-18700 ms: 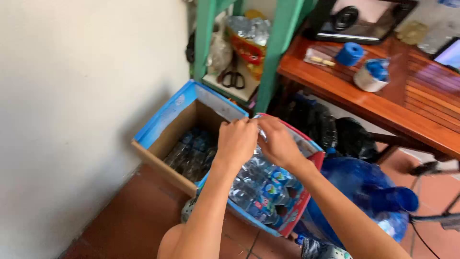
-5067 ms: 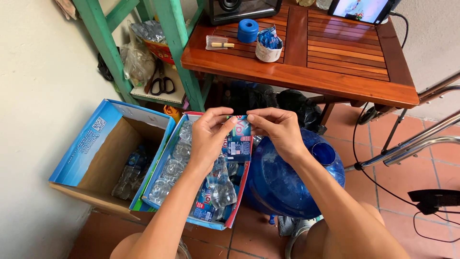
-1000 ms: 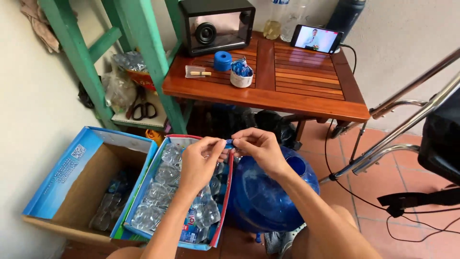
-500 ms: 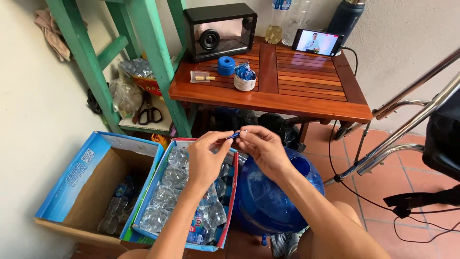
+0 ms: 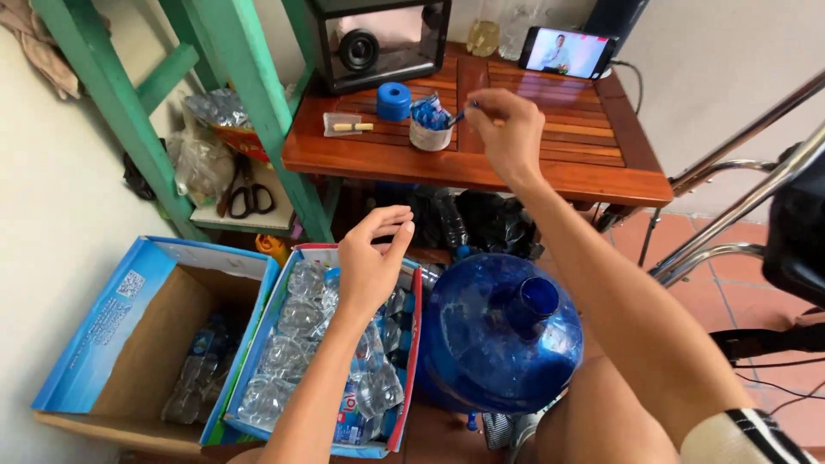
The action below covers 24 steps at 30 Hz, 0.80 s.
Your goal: The person takes small plastic water bottles from a cardboard box, removes the plastic shrink wrap, opens the caps, and pours the water into a large blue water dispenser. The empty bottles are placed back into the box.
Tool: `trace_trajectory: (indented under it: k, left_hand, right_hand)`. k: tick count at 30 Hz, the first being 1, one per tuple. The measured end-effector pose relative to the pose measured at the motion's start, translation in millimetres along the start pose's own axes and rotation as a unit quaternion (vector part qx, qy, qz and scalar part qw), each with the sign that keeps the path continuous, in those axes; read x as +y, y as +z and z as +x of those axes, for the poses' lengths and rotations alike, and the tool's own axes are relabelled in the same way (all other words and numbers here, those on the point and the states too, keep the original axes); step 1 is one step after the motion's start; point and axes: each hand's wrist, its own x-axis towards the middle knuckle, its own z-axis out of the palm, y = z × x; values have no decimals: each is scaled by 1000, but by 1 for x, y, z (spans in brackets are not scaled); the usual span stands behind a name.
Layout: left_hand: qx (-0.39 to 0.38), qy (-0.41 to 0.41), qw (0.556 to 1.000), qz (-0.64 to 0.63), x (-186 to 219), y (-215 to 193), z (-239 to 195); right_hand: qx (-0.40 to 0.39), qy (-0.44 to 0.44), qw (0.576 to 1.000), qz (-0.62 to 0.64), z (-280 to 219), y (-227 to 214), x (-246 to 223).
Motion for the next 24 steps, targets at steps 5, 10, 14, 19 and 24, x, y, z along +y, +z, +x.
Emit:
trace_trajectory:
  k: [5,10,14,19,24]
  left_hand:
    - [-23,-54,998,16,19,-12,-1]
    - [-22,-55,998,7,18,-16,-3]
    - [-20,-50,999,4,18,-21,-5]
    - [3,-14,1000,-7,-1,-24,-6]
    - [2,-8,1000,0,1,-39,-6]
  right_hand:
    - [-93,-43,994,-27,10,16,-15]
    - [-159,-41,985,-47,7,30,-12]
    - [-179,-13,983,-50,-6,33,-38]
    - [-189,-20,981,-47,-16,40,-48]
    - [-154,-118,980,-51,-19,42,-39]
